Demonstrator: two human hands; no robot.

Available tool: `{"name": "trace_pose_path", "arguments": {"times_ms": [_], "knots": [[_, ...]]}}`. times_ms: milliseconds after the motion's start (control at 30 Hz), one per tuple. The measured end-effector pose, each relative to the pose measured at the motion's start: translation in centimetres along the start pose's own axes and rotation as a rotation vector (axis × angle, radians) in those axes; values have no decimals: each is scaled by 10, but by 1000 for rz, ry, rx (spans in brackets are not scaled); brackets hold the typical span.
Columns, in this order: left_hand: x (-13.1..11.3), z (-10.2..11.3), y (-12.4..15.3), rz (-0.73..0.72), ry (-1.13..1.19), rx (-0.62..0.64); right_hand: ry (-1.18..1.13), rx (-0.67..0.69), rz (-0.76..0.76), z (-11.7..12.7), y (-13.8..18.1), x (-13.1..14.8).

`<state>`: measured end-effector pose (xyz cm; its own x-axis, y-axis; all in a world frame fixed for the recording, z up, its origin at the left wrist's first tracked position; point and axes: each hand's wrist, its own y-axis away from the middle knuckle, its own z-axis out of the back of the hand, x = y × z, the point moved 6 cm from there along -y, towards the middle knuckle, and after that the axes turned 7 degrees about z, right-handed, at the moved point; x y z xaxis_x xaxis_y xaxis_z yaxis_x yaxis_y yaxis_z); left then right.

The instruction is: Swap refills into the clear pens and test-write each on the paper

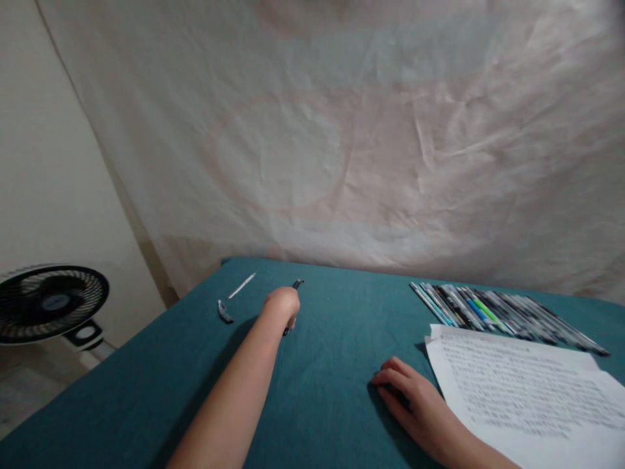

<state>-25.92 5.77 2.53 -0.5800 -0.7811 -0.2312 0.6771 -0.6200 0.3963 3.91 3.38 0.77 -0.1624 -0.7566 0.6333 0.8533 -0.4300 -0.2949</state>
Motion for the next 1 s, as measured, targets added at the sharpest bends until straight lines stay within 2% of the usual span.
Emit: {"name": "trace_pose_path", "arguments": {"times_ms": [200, 433, 700, 1000], "knots": [[-11, -17, 6, -45, -40, 67, -3, -6, 8, -1, 1, -2], [-45, -37, 18, -186, -5, 90, 8, -11, 12, -2, 0, -3], [-68, -48, 44, -331, -10, 156, 58, 23, 15, 1, -2, 2], [-84, -60, 59, -453, 31, 199, 179, 116, 53, -5, -38, 21]]}}
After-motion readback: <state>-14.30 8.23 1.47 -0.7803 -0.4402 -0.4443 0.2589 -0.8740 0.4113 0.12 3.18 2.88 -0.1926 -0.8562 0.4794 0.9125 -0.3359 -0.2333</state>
